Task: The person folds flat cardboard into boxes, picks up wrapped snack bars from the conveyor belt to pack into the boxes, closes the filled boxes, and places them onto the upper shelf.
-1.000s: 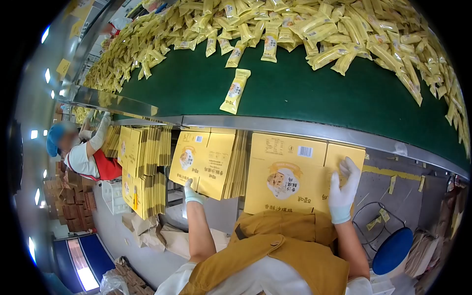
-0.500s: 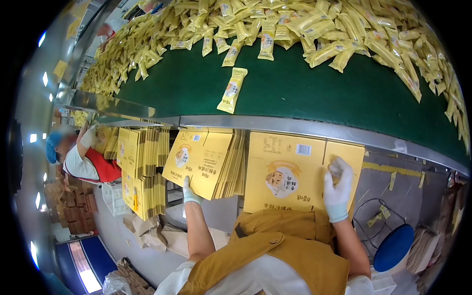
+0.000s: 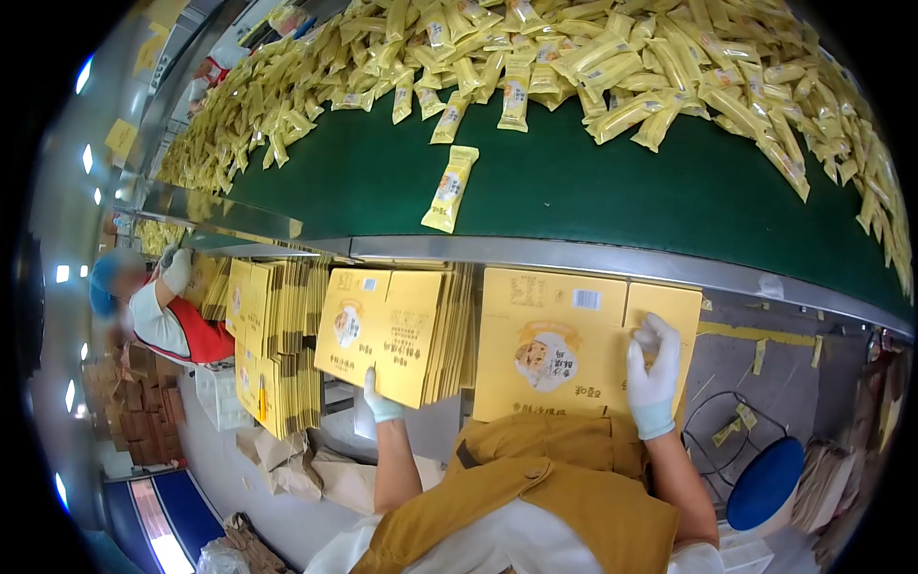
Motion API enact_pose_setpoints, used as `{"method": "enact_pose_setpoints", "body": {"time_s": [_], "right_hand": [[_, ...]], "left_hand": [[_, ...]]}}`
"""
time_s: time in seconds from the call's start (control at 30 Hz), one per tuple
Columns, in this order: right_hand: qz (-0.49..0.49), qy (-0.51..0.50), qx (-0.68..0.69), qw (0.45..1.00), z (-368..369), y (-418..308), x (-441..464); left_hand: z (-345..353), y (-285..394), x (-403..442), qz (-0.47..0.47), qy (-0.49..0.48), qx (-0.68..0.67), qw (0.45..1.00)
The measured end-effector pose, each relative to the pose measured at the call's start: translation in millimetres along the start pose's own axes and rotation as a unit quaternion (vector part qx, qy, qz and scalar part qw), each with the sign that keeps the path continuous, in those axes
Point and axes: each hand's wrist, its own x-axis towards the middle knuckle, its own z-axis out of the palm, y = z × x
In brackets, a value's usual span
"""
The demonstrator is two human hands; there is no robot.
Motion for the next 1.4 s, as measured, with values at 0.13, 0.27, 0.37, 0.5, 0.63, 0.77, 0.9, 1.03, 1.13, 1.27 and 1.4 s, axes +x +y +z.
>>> {"method": "enact_pose_setpoints", "body": {"time_s": [0.13, 0.27, 0.37, 0.5, 0.63, 0.77, 0.9, 1.03, 1.13, 1.27, 1.4], "right_hand": [[-0.015, -0.006, 0.001, 1.0, -2.5, -4.7, -0.7], [-0.048, -0.16, 0.019, 0.986, 1.1, -31.0, 0.3], [-0.034, -0.345, 0.084, 0.934, 23.8, -54.7, -2.6], [-0.098, -0.393, 0.268, 0.874, 74.9, -77.6, -17.4], [-0.116, -0.295, 0.255, 0.914, 76.6, -90.5, -9.9], [0.08, -0.272, 0.398, 0.872, 25.2, -73.1, 24.0], [-0.006, -0.093, 0.472, 0.877, -26.2, -42.9, 45.2], [0.002, -0.061, 0.43, 0.901, -102.0, -46.8, 59.8], [0.067, -0.087, 0.375, 0.92, -133.3, -28.8, 64.9], [0.079, -0.063, 0.267, 0.958, -126.7, 5.1, 59.6], [0.085, -0.013, 0.244, 0.966, -112.2, 18.7, 57.1]], "left_hand": [[1.0, 18.5, -54.1, 0.024, -0.011, 0.021, 0.999], [2.9, 51.5, -109.7, 0.036, -0.026, 0.02, 0.999], [8.5, 68.0, -133.4, 0.047, -0.045, 0.0, 0.998], [32.0, 61.1, -137.1, 0.061, -0.122, -0.037, 0.99], [90.6, 24.2, -119.0, 0.058, -0.24, -0.059, 0.967], [183.4, 11.3, -130.8, 0.003, -0.307, 0.035, 0.951], [218.3, -12.7, -140.1, 0.102, -0.443, 0.305, 0.837], [222.3, -44.5, -129.5, 0.003, -0.469, 0.327, 0.82], [216.1, -34.9, -80.0, -0.291, -0.404, 0.131, 0.857], [230.4, -28.6, -54.2, -0.351, -0.335, 0.072, 0.872], [266.8, -23.3, -89.6, -0.242, -0.278, 0.228, 0.901]]}}
